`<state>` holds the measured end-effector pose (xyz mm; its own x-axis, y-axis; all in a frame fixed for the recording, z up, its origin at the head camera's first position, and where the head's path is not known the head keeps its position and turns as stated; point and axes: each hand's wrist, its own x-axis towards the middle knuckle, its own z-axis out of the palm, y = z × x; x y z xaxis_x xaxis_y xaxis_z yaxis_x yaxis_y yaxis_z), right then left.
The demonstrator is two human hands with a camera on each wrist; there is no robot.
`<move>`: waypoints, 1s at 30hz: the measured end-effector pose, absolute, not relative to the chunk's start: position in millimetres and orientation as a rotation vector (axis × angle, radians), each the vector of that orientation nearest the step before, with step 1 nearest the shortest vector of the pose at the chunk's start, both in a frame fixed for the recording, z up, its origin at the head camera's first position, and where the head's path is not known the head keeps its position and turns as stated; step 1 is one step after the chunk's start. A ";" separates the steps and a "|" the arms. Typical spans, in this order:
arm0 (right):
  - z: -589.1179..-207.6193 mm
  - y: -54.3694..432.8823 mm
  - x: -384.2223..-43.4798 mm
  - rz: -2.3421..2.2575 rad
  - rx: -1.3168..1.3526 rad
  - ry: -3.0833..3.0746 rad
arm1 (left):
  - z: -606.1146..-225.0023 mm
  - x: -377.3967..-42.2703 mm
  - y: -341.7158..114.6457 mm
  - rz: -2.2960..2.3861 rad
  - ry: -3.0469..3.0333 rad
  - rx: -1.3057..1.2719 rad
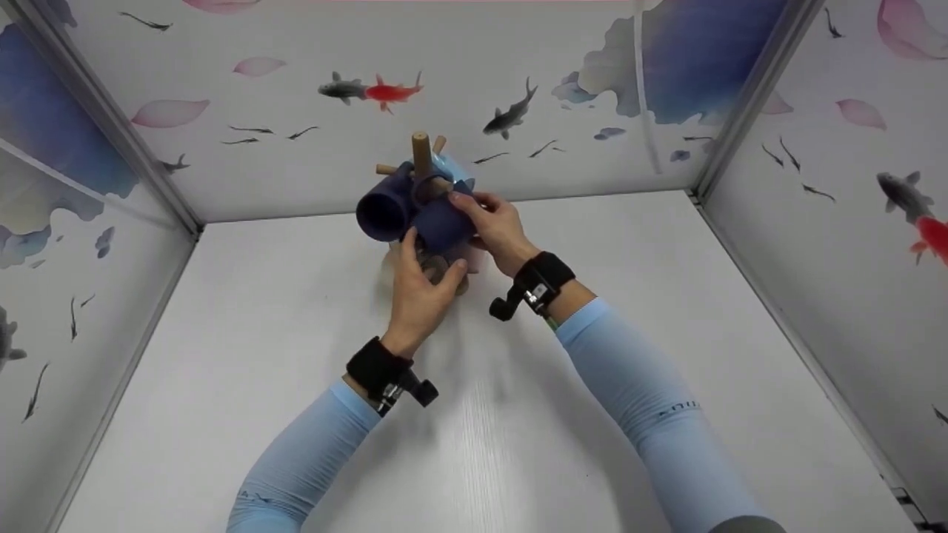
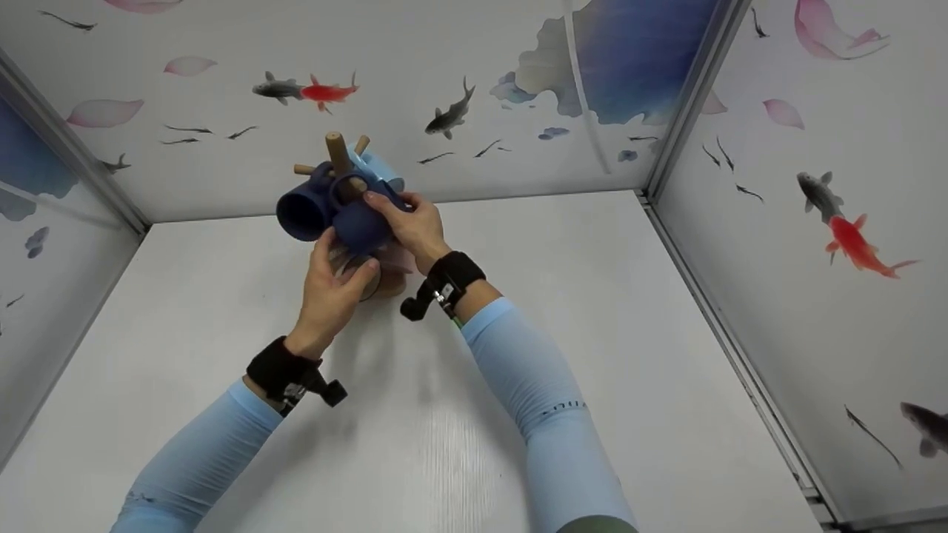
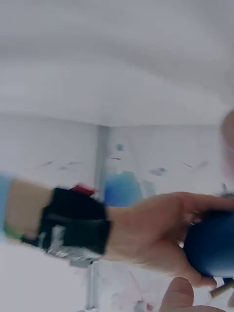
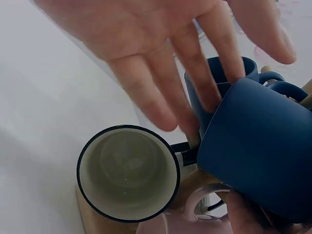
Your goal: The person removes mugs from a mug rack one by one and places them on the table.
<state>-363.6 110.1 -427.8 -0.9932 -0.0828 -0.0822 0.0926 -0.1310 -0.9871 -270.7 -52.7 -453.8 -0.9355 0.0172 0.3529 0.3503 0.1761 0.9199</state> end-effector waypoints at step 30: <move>-420.1 125.2 -359.6 -2.193 -0.058 1.974 | -438.6 -316.4 -34.9 -2.934 -1.446 0.097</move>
<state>-359.6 125.2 -420.1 -0.9811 -0.1667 -0.0978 0.1148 -0.0950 -0.9888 -316.4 -34.9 -438.6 -0.9897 0.0909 -0.1103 -0.1428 -0.6023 0.7854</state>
